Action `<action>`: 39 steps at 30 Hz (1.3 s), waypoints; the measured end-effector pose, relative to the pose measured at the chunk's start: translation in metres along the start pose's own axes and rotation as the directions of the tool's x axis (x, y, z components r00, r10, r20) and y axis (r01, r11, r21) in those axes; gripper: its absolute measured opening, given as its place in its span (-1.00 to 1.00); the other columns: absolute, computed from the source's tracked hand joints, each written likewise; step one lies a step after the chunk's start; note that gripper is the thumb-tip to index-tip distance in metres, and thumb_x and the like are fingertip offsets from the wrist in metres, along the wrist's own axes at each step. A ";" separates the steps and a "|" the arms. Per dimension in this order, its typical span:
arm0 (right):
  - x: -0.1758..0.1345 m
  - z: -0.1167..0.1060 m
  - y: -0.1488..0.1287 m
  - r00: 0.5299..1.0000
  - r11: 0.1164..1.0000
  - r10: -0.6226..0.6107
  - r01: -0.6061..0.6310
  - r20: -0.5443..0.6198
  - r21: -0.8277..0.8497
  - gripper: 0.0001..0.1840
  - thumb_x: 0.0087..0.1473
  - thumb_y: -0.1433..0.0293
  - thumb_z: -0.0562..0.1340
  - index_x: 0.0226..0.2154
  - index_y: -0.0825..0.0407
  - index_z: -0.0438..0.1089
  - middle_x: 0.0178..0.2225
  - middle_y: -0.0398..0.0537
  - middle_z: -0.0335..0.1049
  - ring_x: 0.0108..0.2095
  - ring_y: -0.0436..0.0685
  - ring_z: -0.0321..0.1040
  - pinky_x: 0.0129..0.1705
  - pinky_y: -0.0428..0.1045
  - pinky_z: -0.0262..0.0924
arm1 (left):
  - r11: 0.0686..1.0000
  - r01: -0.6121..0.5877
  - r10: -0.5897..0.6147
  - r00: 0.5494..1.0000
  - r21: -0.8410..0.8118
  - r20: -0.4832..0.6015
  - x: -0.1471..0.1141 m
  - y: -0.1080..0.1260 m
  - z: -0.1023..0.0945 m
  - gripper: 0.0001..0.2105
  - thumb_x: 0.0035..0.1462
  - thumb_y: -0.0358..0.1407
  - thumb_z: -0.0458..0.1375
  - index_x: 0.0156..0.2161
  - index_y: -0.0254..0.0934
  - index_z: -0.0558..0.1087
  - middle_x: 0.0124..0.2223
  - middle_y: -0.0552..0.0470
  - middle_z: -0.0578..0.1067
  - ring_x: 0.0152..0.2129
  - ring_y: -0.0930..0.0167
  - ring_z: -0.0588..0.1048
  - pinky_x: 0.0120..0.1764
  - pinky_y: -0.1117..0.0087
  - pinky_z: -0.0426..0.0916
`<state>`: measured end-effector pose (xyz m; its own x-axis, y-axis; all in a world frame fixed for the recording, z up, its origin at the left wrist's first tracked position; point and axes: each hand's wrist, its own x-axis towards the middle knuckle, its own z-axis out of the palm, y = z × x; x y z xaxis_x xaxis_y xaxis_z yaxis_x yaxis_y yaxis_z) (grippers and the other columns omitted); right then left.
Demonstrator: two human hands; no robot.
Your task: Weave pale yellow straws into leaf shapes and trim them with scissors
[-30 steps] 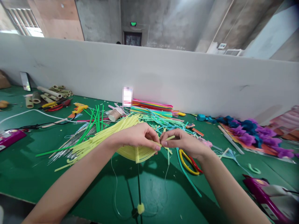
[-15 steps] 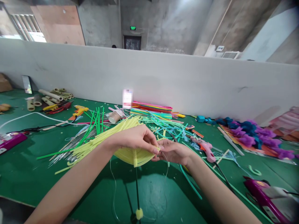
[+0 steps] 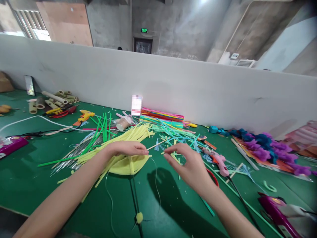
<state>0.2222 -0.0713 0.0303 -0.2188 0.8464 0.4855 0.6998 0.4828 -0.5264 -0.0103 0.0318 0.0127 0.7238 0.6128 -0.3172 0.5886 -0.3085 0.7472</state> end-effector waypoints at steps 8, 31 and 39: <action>-0.029 0.060 -0.018 0.934 0.927 -0.325 0.346 0.146 -0.148 -0.92 0.13 0.42 0.22 -0.27 -0.03 0.42 -0.33 -0.10 0.44 -0.21 0.16 0.23 -0.20 0.07 0.10 | 0.969 -0.096 0.094 0.995 -0.227 -0.018 -0.025 -0.011 0.003 -0.46 -0.04 -0.09 0.27 0.08 -0.15 0.37 -0.25 0.07 0.49 -0.37 0.41 0.40 -0.37 0.50 0.20; -0.035 0.065 -0.008 0.885 0.805 -0.448 0.460 0.123 -0.375 -0.90 0.14 0.49 0.16 -0.31 0.03 0.39 -0.41 -0.07 0.42 -0.26 0.12 0.27 -0.25 0.04 0.03 | 0.959 -0.225 0.221 0.974 -0.174 -0.038 -0.010 -0.009 0.030 -0.37 -0.09 -0.29 0.26 0.16 -0.06 0.30 0.06 0.08 0.45 -0.08 0.24 0.43 -0.09 0.37 0.29; -0.037 0.070 -0.005 0.899 0.826 -0.430 0.428 0.082 -0.368 -0.93 0.11 0.48 0.18 -0.37 0.05 0.38 -0.43 -0.07 0.40 -0.30 0.13 0.24 -0.31 0.03 -0.02 | 0.949 -0.248 0.242 0.969 -0.195 -0.055 -0.011 -0.004 0.036 -0.38 -0.10 -0.36 0.23 0.15 -0.11 0.32 0.08 0.07 0.43 -0.03 0.23 0.40 0.00 0.34 0.24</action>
<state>0.1794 -0.0891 -0.0337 -0.5530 0.5719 0.6059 0.7341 0.6784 0.0298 -0.0075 -0.0001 -0.0078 0.8238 0.5590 -0.0941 0.3086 -0.3030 0.9017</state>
